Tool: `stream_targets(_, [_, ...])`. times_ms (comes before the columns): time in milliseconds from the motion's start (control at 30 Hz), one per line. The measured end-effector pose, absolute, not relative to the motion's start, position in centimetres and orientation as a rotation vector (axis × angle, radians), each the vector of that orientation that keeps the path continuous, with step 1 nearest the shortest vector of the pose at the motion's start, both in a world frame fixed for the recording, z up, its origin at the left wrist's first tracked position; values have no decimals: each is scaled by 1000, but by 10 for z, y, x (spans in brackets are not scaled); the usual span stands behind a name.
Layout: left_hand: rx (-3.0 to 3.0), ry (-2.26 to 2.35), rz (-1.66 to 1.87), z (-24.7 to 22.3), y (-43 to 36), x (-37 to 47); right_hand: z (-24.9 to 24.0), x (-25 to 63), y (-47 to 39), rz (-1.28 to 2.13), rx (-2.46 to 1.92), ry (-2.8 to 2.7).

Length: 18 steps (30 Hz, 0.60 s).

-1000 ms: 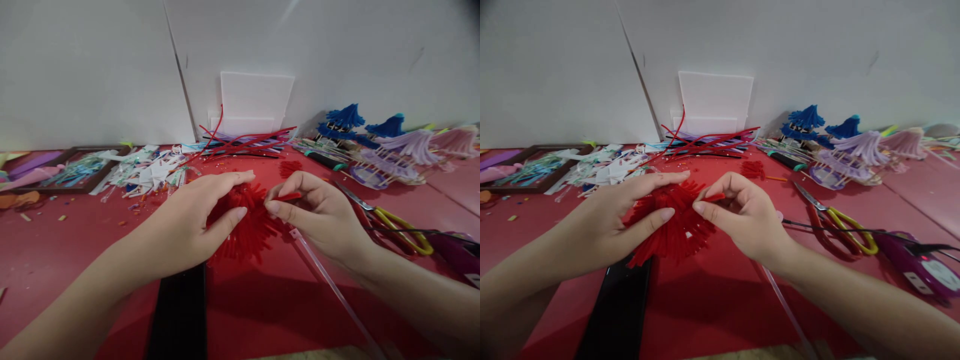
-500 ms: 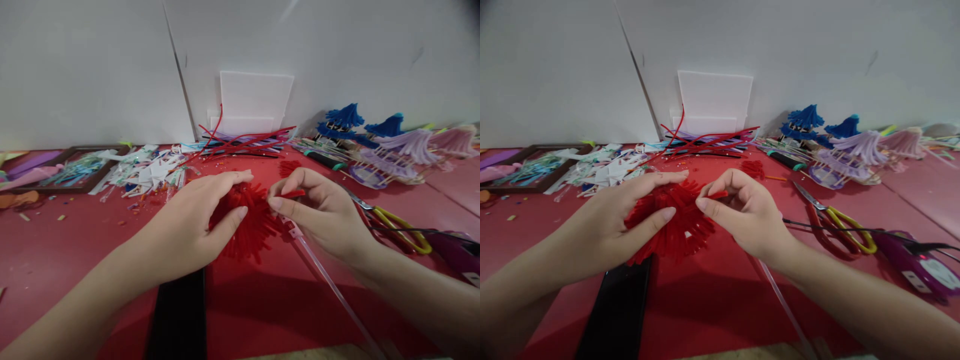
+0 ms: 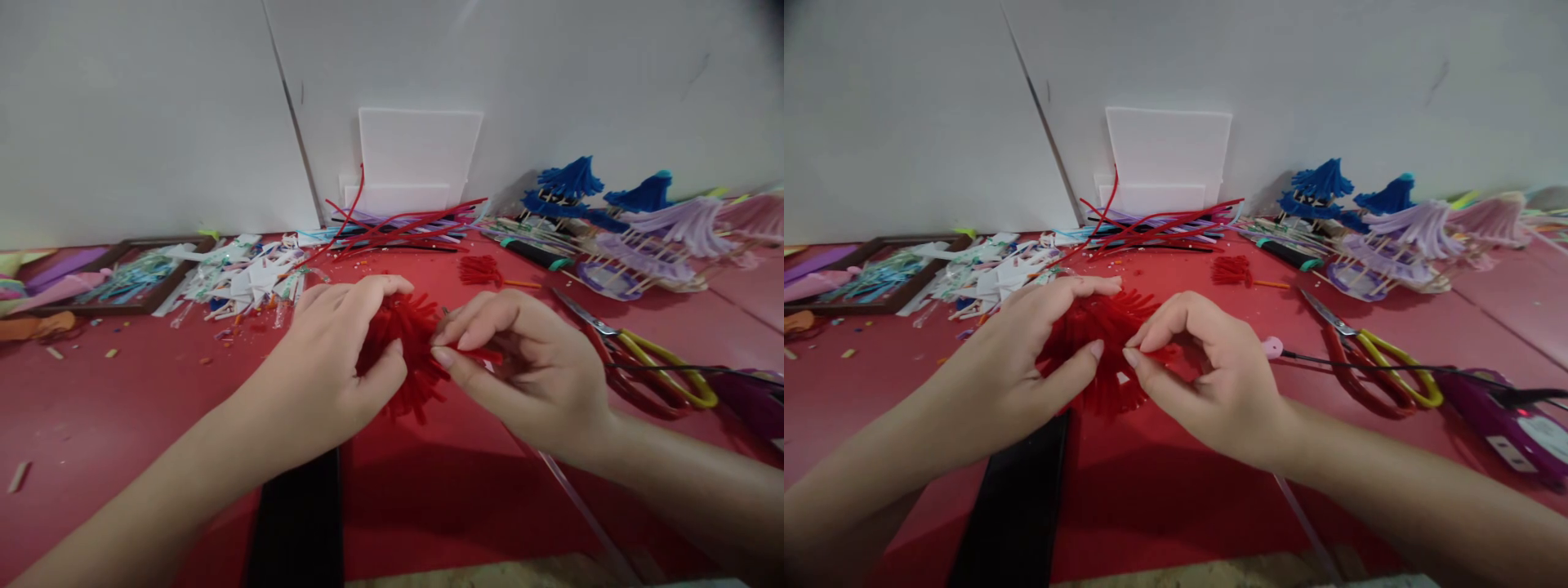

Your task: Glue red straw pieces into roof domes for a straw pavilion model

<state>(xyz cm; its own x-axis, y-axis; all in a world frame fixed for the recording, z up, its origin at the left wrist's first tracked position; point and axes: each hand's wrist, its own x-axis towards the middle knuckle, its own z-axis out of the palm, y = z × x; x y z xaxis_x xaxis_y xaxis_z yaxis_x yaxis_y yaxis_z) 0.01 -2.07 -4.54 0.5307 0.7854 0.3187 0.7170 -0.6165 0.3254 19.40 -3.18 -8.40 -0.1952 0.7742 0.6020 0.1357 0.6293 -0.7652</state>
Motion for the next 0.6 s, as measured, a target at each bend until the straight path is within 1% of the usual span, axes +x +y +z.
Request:
stream_targets(200, [2620,1357,702,-46,-22,3,-85,194,-33,701,-755,-1707])
stream_targets(600, [2685,1291,678,-48,-22,-1,-84,192,-29,850,-772,-1581])
